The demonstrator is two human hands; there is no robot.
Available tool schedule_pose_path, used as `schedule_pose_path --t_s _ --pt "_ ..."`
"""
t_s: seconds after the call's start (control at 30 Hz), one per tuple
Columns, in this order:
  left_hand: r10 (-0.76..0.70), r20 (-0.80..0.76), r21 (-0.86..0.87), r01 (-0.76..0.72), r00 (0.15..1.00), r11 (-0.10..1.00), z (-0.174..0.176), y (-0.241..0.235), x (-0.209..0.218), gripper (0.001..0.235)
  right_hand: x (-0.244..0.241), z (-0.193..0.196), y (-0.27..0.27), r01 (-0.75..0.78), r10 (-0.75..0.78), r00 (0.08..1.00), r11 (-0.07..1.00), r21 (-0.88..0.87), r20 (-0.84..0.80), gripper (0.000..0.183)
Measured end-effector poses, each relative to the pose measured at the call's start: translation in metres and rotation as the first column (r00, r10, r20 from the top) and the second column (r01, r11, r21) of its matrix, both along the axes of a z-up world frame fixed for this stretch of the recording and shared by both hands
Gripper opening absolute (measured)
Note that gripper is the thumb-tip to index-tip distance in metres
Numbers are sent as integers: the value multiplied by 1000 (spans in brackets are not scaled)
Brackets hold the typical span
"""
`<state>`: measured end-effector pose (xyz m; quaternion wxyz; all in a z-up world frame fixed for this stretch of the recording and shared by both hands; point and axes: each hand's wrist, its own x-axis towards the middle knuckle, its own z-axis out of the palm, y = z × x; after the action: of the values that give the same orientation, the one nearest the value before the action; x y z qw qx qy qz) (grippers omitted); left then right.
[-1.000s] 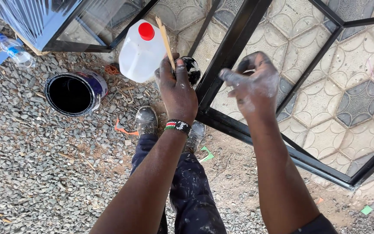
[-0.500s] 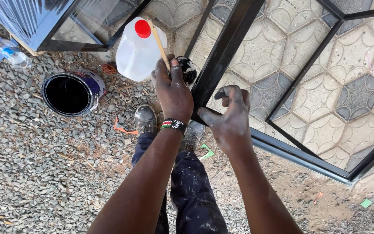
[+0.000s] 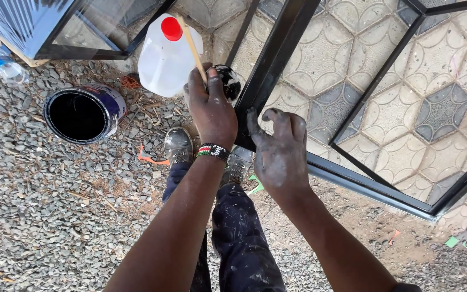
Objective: The person paints a black metal frame using a small brush and a container of black paint. They repeatedly dip the brush into the paint and apply it to the frame's edges and corners while standing on a tiled surface.
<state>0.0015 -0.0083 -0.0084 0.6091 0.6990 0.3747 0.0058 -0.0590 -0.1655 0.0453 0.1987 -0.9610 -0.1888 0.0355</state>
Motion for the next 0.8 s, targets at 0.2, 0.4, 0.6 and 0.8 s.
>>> schedule_pose_path --t_s 0.2,0.4,0.6,0.8 --pt "-34 -16 54 35 999 998 -4 -1 0 33 4 26 9 202 -127 959 932 300 -252 15" --pt "-23 -11 20 24 1000 1000 -3 -1 0 34 17 24 15 711 -376 672 570 412 -639 15" --pt "-41 -11 43 42 999 998 -2 1 1 34 9 -19 8 335 -290 942 777 534 -168 25" --pt "-4 10 14 4 1000 1000 -2 -2 1 33 12 21 28 67 -91 992 964 -256 -84 34"
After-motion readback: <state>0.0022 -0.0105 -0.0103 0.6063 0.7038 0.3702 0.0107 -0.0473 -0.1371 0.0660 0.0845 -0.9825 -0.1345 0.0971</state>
